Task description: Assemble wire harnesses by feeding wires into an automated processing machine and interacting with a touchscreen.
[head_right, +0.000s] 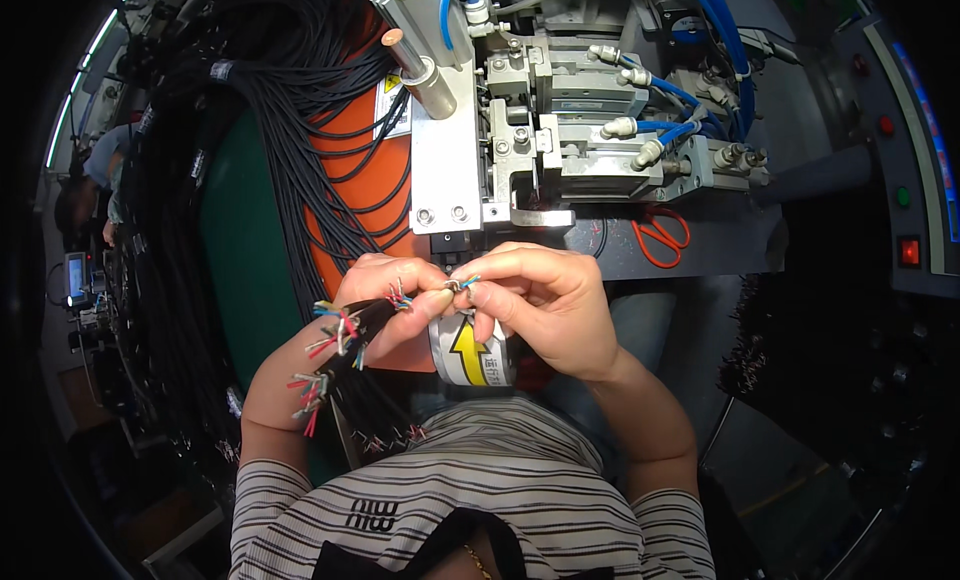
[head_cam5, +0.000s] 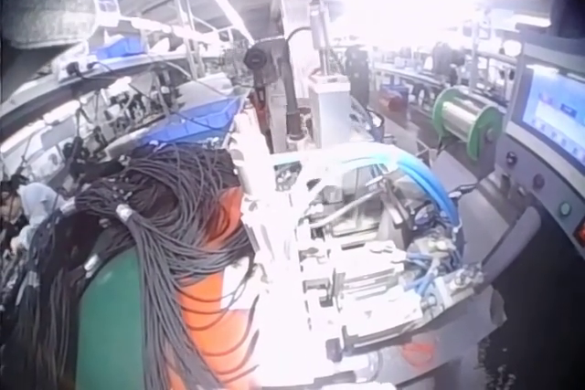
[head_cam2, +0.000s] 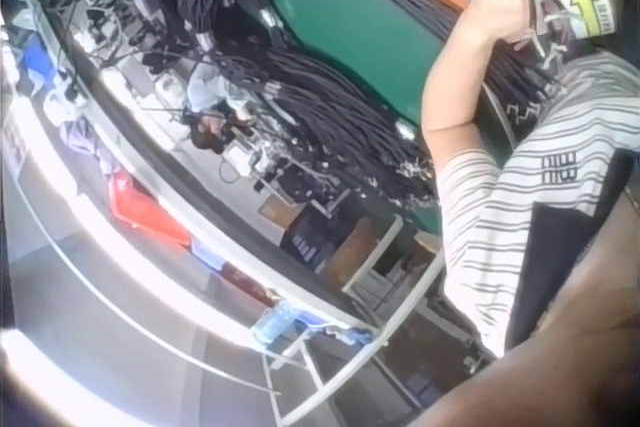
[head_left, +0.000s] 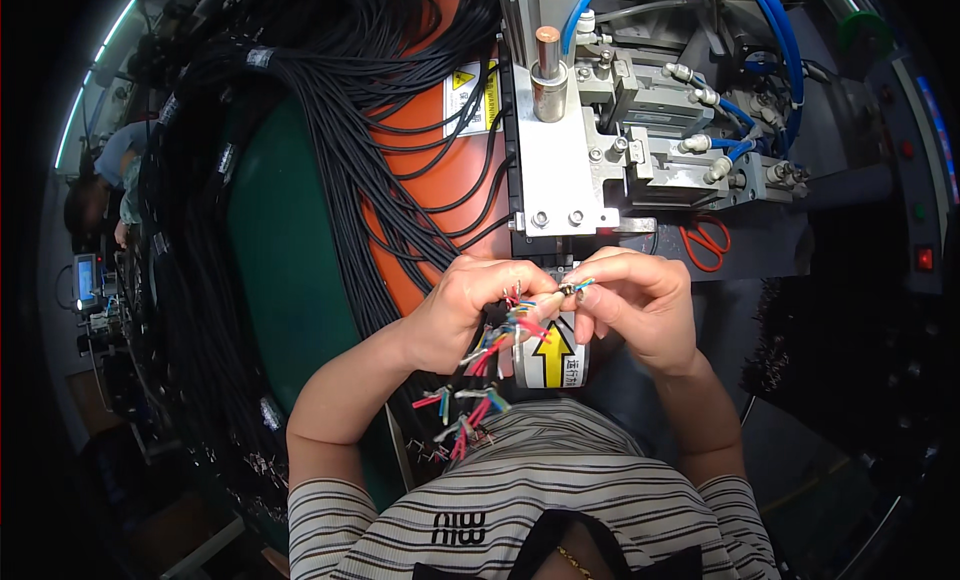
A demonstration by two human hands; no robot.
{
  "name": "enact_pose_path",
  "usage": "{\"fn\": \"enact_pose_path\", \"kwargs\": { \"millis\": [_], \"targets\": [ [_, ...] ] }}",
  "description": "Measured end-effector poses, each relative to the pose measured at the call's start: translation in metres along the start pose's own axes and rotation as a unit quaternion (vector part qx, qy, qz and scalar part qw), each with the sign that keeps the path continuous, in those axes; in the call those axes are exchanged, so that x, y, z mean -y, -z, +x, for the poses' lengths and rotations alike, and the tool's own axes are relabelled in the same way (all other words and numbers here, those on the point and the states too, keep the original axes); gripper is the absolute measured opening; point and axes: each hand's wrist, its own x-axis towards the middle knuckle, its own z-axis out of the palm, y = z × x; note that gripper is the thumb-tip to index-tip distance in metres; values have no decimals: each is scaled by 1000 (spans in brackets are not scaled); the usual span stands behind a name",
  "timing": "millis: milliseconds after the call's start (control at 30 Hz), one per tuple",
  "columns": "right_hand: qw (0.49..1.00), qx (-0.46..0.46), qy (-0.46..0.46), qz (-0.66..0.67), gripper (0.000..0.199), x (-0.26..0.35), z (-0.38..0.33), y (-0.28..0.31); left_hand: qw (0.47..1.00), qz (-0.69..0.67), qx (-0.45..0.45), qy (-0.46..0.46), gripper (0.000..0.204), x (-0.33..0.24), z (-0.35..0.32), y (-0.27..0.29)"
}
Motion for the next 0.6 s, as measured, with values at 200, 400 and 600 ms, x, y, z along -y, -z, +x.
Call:
{"fn": "enact_pose_path", "kwargs": {
  "millis": [200,400,600],
  "targets": [
    [989,-39,48,-134,9,-4,-1,2,978,188,-39,-85,13,-5,3,-17],
    [837,-46,146,-526,10,0,-2,4,877,453,-70,-143,44,-2,-2,-28],
    [839,-47,88,-535,7,-6,-3,8,869,474,-52,-130,44,-1,0,-28]
  ]
}}
